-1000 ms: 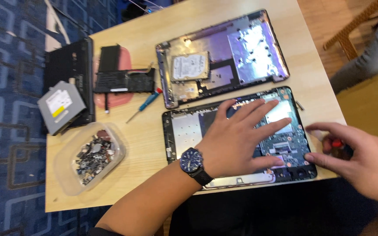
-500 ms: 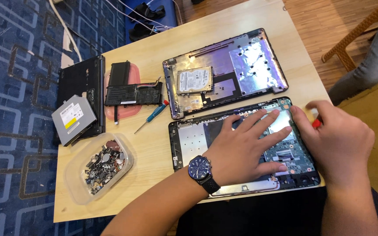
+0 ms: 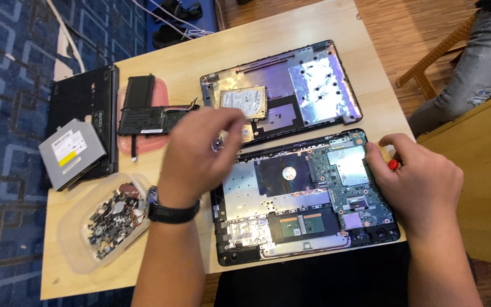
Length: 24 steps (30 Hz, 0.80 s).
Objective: A person is repairing a laptop by carefully connecting ribbon cables and installing the motherboard into the chassis.
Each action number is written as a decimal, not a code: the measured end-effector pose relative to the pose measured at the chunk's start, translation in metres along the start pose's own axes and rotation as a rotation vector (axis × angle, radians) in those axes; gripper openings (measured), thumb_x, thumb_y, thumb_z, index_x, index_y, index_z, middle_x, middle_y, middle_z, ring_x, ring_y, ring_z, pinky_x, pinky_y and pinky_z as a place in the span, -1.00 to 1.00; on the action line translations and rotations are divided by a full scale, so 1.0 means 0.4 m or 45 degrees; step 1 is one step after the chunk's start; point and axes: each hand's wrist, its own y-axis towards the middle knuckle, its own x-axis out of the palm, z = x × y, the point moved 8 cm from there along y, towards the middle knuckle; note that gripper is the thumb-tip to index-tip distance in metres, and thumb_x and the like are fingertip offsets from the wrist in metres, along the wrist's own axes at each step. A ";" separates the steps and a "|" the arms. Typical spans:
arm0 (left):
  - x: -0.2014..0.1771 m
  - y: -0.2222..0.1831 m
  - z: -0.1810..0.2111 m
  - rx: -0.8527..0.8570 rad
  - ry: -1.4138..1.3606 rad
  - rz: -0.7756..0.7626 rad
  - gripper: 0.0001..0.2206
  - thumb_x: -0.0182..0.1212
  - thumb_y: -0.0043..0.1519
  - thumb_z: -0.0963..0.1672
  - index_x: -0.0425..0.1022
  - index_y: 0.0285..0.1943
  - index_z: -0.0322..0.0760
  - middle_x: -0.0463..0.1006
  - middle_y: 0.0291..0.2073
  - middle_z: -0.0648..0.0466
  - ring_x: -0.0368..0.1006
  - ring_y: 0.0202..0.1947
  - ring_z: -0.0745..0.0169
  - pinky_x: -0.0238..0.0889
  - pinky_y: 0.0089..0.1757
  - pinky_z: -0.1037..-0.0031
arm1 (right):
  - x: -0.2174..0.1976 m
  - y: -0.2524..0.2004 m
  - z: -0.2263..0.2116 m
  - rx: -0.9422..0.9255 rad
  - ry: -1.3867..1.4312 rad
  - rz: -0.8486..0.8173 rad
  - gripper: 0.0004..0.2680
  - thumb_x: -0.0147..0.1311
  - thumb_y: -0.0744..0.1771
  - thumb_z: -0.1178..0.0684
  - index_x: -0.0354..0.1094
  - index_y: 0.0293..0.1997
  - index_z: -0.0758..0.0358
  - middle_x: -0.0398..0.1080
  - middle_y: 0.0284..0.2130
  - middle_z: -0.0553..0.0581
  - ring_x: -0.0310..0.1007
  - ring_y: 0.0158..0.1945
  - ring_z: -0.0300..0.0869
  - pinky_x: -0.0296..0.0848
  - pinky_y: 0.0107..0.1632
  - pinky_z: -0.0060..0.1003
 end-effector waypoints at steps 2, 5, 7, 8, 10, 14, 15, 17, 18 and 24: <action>-0.017 -0.007 -0.031 0.025 0.110 0.124 -0.83 0.05 0.43 -0.21 0.58 -0.09 -0.39 0.67 -0.28 -0.08 0.59 -0.28 0.08 0.47 -0.19 0.27 | 0.000 -0.004 0.001 -0.011 0.001 0.029 -0.80 0.13 0.47 -0.39 0.55 -0.05 -0.26 0.57 -0.41 0.01 0.63 -0.19 0.23 0.40 -0.35 0.05; -0.011 -0.019 -0.074 -0.077 0.185 0.243 -0.90 0.03 0.44 -0.24 0.46 -0.11 -0.38 0.51 -0.38 -0.01 0.37 -0.44 0.11 0.24 -0.35 0.32 | 0.008 -0.006 0.005 -0.052 0.012 0.039 -0.80 0.14 0.48 -0.38 0.52 -0.07 -0.25 0.54 -0.43 -0.04 0.61 -0.22 0.21 0.35 -0.38 0.04; 0.014 -0.018 -0.096 -0.149 0.199 0.204 -0.90 0.03 0.44 -0.22 0.46 -0.10 -0.33 0.56 -0.32 0.03 0.45 -0.39 0.13 0.29 -0.35 0.34 | 0.006 -0.010 0.003 -0.089 -0.010 0.091 -0.81 0.15 0.51 -0.35 0.54 -0.03 -0.23 0.55 -0.40 -0.07 0.62 -0.23 0.18 0.30 -0.41 0.02; 0.023 -0.018 -0.101 -0.152 0.201 0.204 -0.90 0.03 0.44 -0.22 0.46 -0.10 -0.33 0.56 -0.32 0.03 0.45 -0.39 0.13 0.29 -0.35 0.34 | 0.010 -0.013 0.005 -0.093 -0.008 0.089 -0.81 0.15 0.51 -0.35 0.54 -0.03 -0.23 0.55 -0.40 -0.07 0.62 -0.23 0.18 0.30 -0.41 0.02; 0.066 -0.011 -0.100 -0.090 0.213 0.056 -0.95 0.20 0.39 -0.22 0.56 -0.09 -0.34 0.61 -0.28 0.00 0.51 -0.27 0.08 0.39 -0.23 0.30 | 0.009 -0.019 0.008 -0.113 -0.013 0.124 -0.84 0.20 0.53 -0.33 0.55 -0.01 -0.26 0.50 -0.44 -0.12 0.61 -0.26 0.10 0.31 -0.40 -0.02; 0.118 -0.017 -0.128 -0.088 0.226 -0.050 -0.92 0.28 0.36 -0.22 0.55 0.00 -0.29 0.57 -0.20 -0.01 0.46 -0.16 -0.05 0.34 -0.16 0.20 | 0.010 -0.025 0.008 -0.136 -0.001 0.144 -0.85 0.22 0.53 -0.30 0.56 0.00 -0.23 0.52 -0.41 -0.09 0.61 -0.26 0.09 0.28 -0.42 -0.05; 0.127 -0.016 -0.132 -0.076 0.253 -0.052 -0.92 0.30 0.36 -0.20 0.57 -0.01 -0.28 0.55 -0.16 0.00 0.44 -0.13 -0.04 0.33 -0.17 0.21 | 0.011 -0.026 0.009 -0.137 -0.010 0.141 -0.86 0.22 0.54 -0.30 0.57 0.01 -0.24 0.51 -0.41 -0.12 0.61 -0.25 0.05 0.30 -0.40 -0.06; 0.145 -0.006 -0.144 -0.061 0.285 -0.048 -0.91 0.33 0.36 -0.18 0.59 -0.01 -0.27 0.54 -0.13 0.01 0.42 -0.10 -0.04 0.33 -0.18 0.21 | 0.010 -0.021 0.006 -0.140 -0.017 0.147 -0.86 0.22 0.54 -0.30 0.57 0.01 -0.25 0.50 -0.41 -0.15 0.61 -0.25 0.01 0.32 -0.38 -0.08; 0.156 -0.004 -0.141 -0.014 0.308 -0.038 -0.93 0.34 0.37 -0.15 0.60 -0.04 -0.21 0.55 -0.06 0.00 0.42 -0.02 -0.09 0.32 -0.11 0.16 | 0.009 -0.022 0.007 -0.125 0.001 0.127 -0.86 0.22 0.53 -0.29 0.58 0.03 -0.24 0.51 -0.40 -0.13 0.61 -0.23 0.03 0.34 -0.37 -0.06; 0.209 0.009 -0.144 0.062 0.441 -0.047 -0.96 0.42 0.32 -0.09 0.66 -0.11 0.03 0.57 0.15 0.08 0.38 0.16 -0.09 0.19 -0.04 0.06 | 0.006 -0.025 0.009 -0.121 0.031 0.120 -0.87 0.22 0.53 -0.27 0.58 0.00 -0.23 0.51 -0.40 -0.10 0.60 -0.24 0.08 0.32 -0.39 -0.04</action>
